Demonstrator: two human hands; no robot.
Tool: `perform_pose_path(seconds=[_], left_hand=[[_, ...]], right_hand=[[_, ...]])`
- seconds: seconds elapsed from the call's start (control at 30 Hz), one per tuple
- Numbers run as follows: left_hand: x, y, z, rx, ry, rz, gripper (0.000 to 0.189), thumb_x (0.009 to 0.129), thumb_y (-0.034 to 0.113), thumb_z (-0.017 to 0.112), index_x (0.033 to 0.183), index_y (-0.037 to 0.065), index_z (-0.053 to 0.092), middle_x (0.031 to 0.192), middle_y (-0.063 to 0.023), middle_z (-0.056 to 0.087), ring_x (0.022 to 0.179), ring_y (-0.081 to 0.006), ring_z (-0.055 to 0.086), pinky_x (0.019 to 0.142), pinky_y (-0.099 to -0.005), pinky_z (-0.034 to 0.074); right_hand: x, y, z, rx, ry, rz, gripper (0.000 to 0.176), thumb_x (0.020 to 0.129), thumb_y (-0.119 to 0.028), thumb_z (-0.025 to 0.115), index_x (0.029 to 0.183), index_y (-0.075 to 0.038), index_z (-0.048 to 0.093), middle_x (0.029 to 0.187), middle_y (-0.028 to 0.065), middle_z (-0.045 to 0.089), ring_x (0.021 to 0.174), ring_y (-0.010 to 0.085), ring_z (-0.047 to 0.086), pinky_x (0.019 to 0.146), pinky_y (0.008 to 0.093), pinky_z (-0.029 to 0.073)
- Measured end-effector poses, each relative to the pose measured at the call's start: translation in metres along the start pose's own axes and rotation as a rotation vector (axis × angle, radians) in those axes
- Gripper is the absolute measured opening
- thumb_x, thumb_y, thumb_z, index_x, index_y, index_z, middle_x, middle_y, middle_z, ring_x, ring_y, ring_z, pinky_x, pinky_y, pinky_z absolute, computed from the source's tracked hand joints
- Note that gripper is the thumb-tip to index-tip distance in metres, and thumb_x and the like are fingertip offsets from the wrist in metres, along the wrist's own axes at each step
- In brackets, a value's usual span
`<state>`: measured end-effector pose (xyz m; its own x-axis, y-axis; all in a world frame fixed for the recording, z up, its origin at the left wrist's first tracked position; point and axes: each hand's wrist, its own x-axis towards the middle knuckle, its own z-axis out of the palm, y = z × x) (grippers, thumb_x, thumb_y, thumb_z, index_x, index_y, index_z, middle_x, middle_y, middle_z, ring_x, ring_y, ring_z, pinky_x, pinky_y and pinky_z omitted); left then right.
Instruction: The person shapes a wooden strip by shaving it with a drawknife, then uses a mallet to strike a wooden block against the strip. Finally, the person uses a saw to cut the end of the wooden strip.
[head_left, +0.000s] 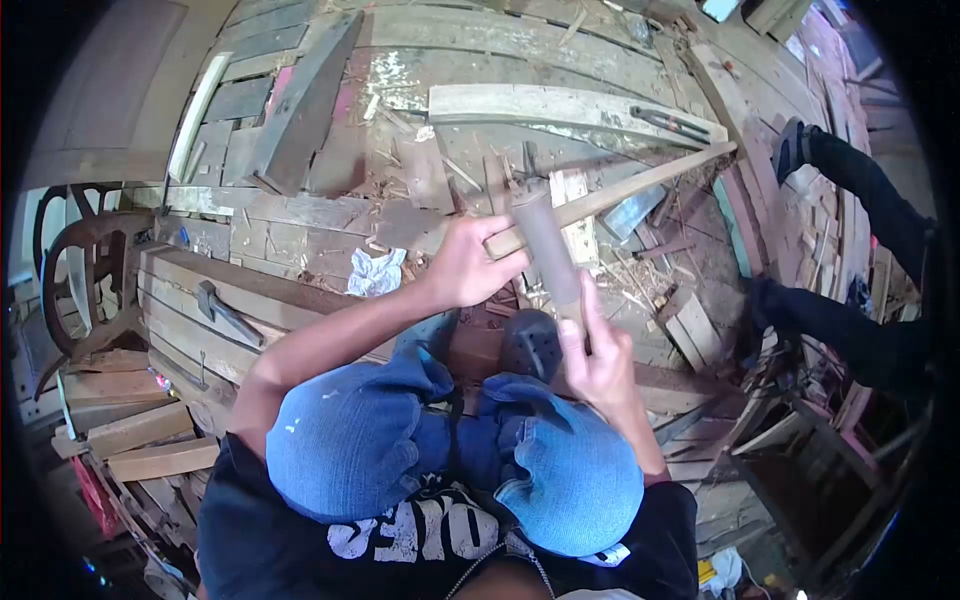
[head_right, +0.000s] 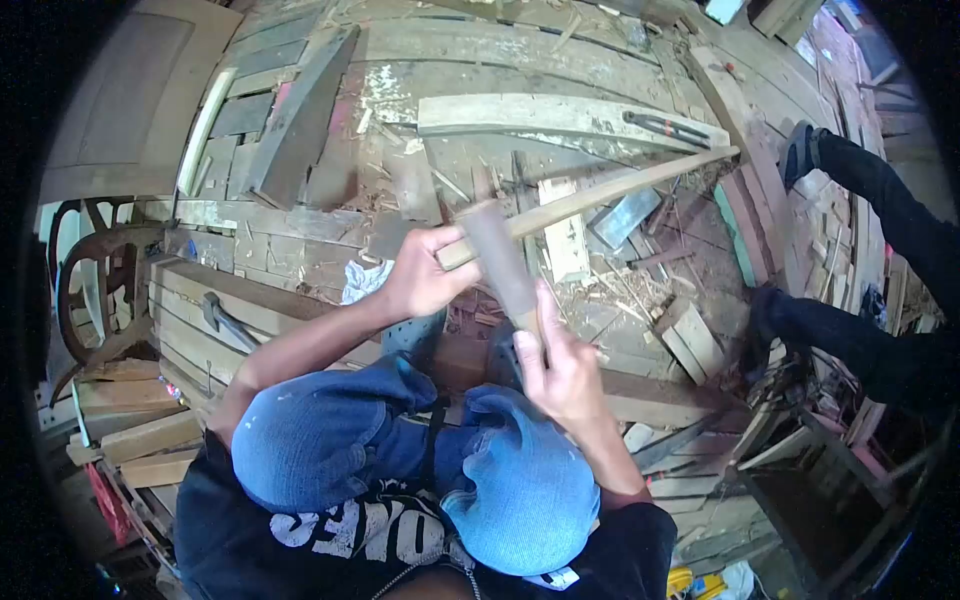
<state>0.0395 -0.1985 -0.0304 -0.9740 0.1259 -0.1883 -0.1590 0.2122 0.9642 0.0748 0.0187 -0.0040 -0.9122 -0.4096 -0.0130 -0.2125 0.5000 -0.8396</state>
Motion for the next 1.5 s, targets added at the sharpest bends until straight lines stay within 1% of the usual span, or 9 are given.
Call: perform_pose_path(seconds=[0.23,0.37,0.43,0.6,0.83,0.9,0.93,1.2,1.5], left_hand=[[0.005,0.019,0.0,-0.235,-0.149,-0.129,0.049,0.086,0.014,0.066,0.131,0.002,0.051,0.095,-0.0051,0.069,0.07,-0.0059,0.06,0.064,-0.0246,0.051],[0.011,0.021,-0.005,-0.131,-0.266,0.009,0.056,0.087,0.018,0.065,0.137,0.005,0.043,0.085,-0.0086,0.07,0.063,-0.017,0.066,0.058,-0.0284,0.052],[0.015,-0.002,-0.004,0.192,-0.12,0.341,0.057,0.085,0.026,0.069,0.134,0.006,0.047,0.079,-0.0127,0.069,0.062,-0.0214,0.068,0.057,-0.03,0.052],[0.02,0.001,-0.01,0.352,0.11,0.302,0.032,0.079,0.032,0.074,0.086,0.001,0.069,0.058,-0.014,0.062,0.047,-0.0261,0.062,0.043,-0.0339,0.048],[0.023,0.019,-0.022,0.401,-0.096,0.259,0.022,0.084,0.022,0.07,0.087,0.0,0.066,0.064,-0.0129,0.064,0.053,-0.0183,0.064,0.049,-0.0303,0.048],[0.023,0.019,-0.023,0.351,-0.129,0.187,0.022,0.084,0.021,0.07,0.087,-0.001,0.066,0.064,-0.0121,0.064,0.053,-0.0164,0.064,0.049,-0.0296,0.049],[0.023,0.019,-0.023,0.303,-0.162,0.11,0.023,0.085,0.021,0.069,0.087,-0.001,0.066,0.063,-0.0114,0.065,0.052,-0.0146,0.064,0.048,-0.0289,0.049],[0.02,0.022,-0.018,0.085,-0.162,-0.087,0.035,0.084,0.031,0.067,0.074,-0.003,0.066,0.051,-0.0124,0.057,0.047,-0.0149,0.06,0.047,-0.032,0.046],[0.018,0.031,-0.023,0.018,-0.263,-0.104,0.032,0.087,0.029,0.066,0.087,-0.003,0.066,0.059,-0.009,0.065,0.053,-0.0134,0.066,0.051,-0.0274,0.052]], right_hand=[[0.003,0.0,-0.005,-0.064,0.15,0.169,0.052,0.09,-0.01,0.055,0.138,0.001,0.037,0.085,0.0243,0.066,0.074,0.033,0.069,0.065,0.0371,0.053],[0.001,0.003,0.001,0.046,0.208,0.201,0.054,0.09,-0.011,0.056,0.139,0.002,0.037,0.087,0.0251,0.066,0.076,0.0286,0.07,0.066,0.0348,0.052],[0.004,0.003,0.003,0.085,0.203,0.2,0.054,0.09,-0.01,0.056,0.139,0.002,0.036,0.09,0.0248,0.066,0.078,0.0254,0.069,0.068,0.0339,0.052],[0.013,-0.003,0.013,0.108,0.17,0.122,0.055,0.089,-0.009,0.058,0.138,0.005,0.036,0.089,0.0236,0.067,0.075,0.0245,0.069,0.067,0.0329,0.052],[0.019,-0.013,-0.009,0.059,0.112,0.183,0.055,0.088,-0.008,0.058,0.137,0.006,0.037,0.091,0.0246,0.067,0.073,0.0224,0.069,0.064,0.0318,0.052],[0.017,-0.012,-0.013,0.054,0.127,0.218,0.056,0.089,-0.006,0.056,0.14,0.003,0.034,0.095,0.0177,0.067,0.076,0.0136,0.063,0.068,0.0279,0.05],[0.017,-0.011,-0.014,0.055,0.132,0.165,0.055,0.088,-0.008,0.057,0.137,0.006,0.037,0.097,0.0236,0.067,0.077,0.0215,0.068,0.067,0.0314,0.052],[0.014,-0.01,-0.003,0.151,0.12,0.251,0.055,0.089,-0.009,0.057,0.139,0.003,0.036,0.111,0.0245,0.063,0.103,0.0231,0.062,0.085,0.0331,0.049],[0.011,-0.014,-0.005,0.204,0.126,0.331,0.055,0.091,-0.012,0.056,0.141,0.0,0.035,0.078,0.009,0.064,0.069,0.0086,0.055,0.065,0.0264,0.048]])
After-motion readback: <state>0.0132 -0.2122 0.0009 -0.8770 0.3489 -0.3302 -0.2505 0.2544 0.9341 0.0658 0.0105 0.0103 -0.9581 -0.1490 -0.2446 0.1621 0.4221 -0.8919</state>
